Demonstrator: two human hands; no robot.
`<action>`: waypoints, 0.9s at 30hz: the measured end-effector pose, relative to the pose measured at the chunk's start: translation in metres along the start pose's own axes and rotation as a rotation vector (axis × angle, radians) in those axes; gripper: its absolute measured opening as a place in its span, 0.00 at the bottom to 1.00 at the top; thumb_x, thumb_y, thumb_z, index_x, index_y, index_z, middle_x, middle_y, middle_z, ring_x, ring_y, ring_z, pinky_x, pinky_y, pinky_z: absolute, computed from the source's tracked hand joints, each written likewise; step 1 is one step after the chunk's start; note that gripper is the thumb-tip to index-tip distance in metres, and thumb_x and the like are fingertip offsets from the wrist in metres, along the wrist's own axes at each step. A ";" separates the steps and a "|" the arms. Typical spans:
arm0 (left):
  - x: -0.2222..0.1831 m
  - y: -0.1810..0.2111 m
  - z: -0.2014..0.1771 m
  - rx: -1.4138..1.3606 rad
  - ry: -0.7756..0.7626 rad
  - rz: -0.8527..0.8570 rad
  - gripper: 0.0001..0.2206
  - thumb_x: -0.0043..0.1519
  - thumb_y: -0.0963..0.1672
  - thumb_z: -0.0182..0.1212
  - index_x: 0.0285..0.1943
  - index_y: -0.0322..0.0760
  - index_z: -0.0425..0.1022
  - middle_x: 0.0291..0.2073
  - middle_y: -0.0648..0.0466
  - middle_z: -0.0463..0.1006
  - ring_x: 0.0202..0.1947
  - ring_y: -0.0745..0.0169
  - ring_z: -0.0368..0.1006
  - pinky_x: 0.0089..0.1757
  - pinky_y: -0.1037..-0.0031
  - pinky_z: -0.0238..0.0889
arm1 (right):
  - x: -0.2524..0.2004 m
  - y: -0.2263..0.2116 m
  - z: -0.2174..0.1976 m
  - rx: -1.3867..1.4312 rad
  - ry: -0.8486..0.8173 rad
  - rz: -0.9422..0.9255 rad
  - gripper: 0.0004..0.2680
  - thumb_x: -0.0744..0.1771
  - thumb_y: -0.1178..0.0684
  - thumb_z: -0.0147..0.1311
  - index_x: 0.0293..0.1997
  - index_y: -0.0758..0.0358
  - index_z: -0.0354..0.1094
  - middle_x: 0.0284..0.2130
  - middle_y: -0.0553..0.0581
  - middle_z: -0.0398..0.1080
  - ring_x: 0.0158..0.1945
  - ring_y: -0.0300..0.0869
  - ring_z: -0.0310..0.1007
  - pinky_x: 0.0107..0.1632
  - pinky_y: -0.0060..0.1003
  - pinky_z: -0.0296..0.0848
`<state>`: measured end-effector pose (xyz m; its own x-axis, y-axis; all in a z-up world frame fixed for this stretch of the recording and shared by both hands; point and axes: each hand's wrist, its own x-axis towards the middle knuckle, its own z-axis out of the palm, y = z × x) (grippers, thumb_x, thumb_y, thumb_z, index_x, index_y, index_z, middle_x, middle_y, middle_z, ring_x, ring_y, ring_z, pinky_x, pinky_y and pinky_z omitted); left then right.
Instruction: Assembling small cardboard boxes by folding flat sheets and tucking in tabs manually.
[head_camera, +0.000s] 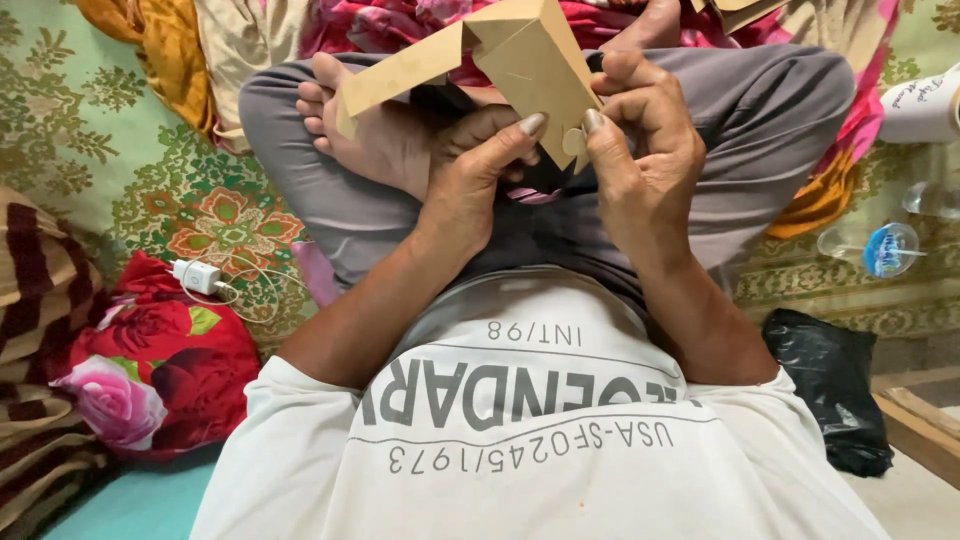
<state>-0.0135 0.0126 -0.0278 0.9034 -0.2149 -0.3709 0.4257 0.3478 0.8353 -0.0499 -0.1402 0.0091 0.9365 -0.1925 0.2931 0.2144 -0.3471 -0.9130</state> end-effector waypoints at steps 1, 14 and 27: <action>-0.001 0.000 0.000 0.000 -0.001 0.000 0.06 0.56 0.46 0.70 0.29 0.44 0.81 0.21 0.61 0.76 0.25 0.75 0.70 0.30 0.83 0.58 | -0.001 0.002 0.001 0.000 0.001 0.000 0.04 0.70 0.59 0.52 0.39 0.67 0.63 0.55 0.65 0.66 0.56 0.51 0.72 0.58 0.44 0.72; 0.004 -0.005 0.002 0.042 0.024 0.039 0.08 0.56 0.47 0.69 0.27 0.43 0.78 0.20 0.61 0.75 0.24 0.76 0.67 0.30 0.83 0.56 | 0.002 0.000 0.001 0.035 0.008 0.045 0.04 0.71 0.56 0.54 0.41 0.66 0.67 0.56 0.64 0.67 0.57 0.47 0.70 0.59 0.38 0.70; 0.003 -0.005 -0.004 0.035 0.042 0.073 0.07 0.59 0.47 0.68 0.33 0.41 0.82 0.23 0.60 0.76 0.27 0.74 0.70 0.28 0.84 0.60 | 0.006 0.015 -0.003 0.051 -0.073 -0.072 0.02 0.71 0.62 0.59 0.46 0.67 0.70 0.50 0.65 0.72 0.57 0.50 0.72 0.58 0.39 0.72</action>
<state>-0.0126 0.0137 -0.0341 0.9338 -0.1513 -0.3243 0.3570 0.3292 0.8742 -0.0415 -0.1496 -0.0020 0.9353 -0.1009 0.3391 0.2942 -0.3105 -0.9039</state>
